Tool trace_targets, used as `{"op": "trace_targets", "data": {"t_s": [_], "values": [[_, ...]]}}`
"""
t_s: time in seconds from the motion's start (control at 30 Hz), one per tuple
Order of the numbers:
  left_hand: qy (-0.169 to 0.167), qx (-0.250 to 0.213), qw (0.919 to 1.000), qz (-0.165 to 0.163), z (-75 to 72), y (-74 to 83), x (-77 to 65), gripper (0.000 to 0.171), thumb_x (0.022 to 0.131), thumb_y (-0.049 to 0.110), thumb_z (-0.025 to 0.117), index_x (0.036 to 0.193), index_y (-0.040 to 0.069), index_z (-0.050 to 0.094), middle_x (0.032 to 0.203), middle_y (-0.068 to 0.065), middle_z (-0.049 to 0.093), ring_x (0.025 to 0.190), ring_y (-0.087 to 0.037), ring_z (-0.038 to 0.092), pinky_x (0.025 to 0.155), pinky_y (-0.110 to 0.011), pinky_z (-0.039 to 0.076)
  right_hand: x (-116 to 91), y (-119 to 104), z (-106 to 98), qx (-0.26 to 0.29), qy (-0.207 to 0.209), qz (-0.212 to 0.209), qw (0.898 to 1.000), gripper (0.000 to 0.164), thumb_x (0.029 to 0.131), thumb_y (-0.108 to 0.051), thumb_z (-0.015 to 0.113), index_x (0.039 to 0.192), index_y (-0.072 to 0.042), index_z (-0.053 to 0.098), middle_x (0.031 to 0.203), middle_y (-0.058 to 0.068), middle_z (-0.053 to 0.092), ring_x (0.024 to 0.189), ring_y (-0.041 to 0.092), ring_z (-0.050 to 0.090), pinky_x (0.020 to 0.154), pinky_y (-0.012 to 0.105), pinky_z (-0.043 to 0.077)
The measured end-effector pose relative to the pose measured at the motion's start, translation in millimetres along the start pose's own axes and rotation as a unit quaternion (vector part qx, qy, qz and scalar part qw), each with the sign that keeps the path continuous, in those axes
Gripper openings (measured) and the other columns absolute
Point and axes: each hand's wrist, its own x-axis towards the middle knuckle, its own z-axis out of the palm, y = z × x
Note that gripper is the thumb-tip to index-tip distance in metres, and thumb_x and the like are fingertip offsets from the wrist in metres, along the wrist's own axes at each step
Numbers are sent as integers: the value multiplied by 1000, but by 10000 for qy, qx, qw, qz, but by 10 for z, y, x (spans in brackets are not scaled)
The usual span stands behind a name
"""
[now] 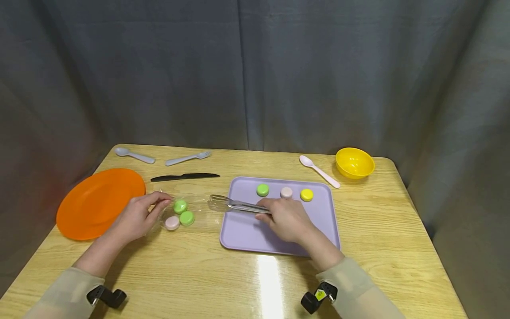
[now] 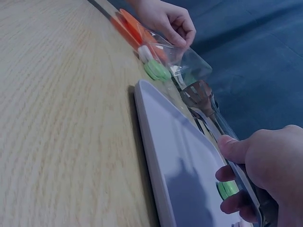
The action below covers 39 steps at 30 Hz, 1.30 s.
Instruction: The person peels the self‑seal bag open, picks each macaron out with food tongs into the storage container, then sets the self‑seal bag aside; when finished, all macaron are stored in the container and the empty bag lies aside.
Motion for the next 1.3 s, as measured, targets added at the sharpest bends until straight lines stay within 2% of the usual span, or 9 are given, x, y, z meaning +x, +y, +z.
{"op": "trace_targets", "data": {"t_s": [0.23, 0.37, 0.53, 0.73, 0.9, 1.13, 1.3], "values": [[-7, 78, 10000, -30, -23, 11, -1, 9, 104, 10, 69, 112, 10, 75, 102, 0, 77, 78, -11, 66, 68, -38, 57, 45, -77, 62, -39, -25, -160, 9999, 28, 97, -37, 79, 118, -20, 76, 101, -9, 76, 88, 20, 71, 66, 44, 52], [-67, 32, 10000, -62, -21, 21, 15, 10, 105, 11, 68, 113, 10, 74, 102, -1, 77, 75, -11, 62, 67, -36, 56, -32, -28, 48, -64, 61, -54, 9999, 28, 97, -38, 79, 118, -20, 76, 98, -9, 75, 81, 17, 68, 64, 41, 52], [-25, 14, 10000, -71, -18, 24, 28, 9, 105, 10, 69, 112, 10, 74, 102, 0, 77, 79, -11, 66, 69, -38, 58, -144, 71, 11, 19, 245, 66, 9997, 22, 97, -34, 79, 115, -21, 78, 93, -10, 74, 73, 10, 61, 61, 38, 49], [-36, 45, 10000, -73, -16, 31, 18, 9, 106, 10, 68, 112, 10, 74, 102, 1, 77, 79, -11, 66, 69, -39, 58, -173, 96, 4, 88, 309, 53, 9995, 20, 95, -32, 82, 113, -23, 80, 91, -12, 74, 72, 8, 60, 61, 36, 48], [-63, 66, 9999, -116, -16, 31, 3, 10, 106, 10, 67, 113, 10, 74, 101, 1, 77, 75, -10, 63, 67, -37, 56, -82, 35, 54, 17, 195, -139, 9997, 21, 95, -31, 82, 113, -21, 80, 99, -9, 78, 84, 15, 72, 66, 40, 52], [-58, 33, 9999, -135, -17, 35, -7, 10, 106, 10, 68, 113, 9, 74, 102, -3, 78, 78, -11, 66, 69, -39, 58, 112, -79, 121, -36, -12, -409, 9992, 22, 96, -35, 80, 114, -21, 79, 98, -10, 77, 86, 18, 73, 64, 40, 52], [-35, 42, 9999, -117, -20, 56, -5, 11, 106, 10, 68, 114, 9, 75, 103, -2, 78, 76, -10, 64, 68, -38, 56, 230, -154, 119, -7, -353, -534, 9979, 29, 99, -39, 76, 122, -22, 77, 107, -9, 78, 92, 20, 74, 72, 44, 55]]}}
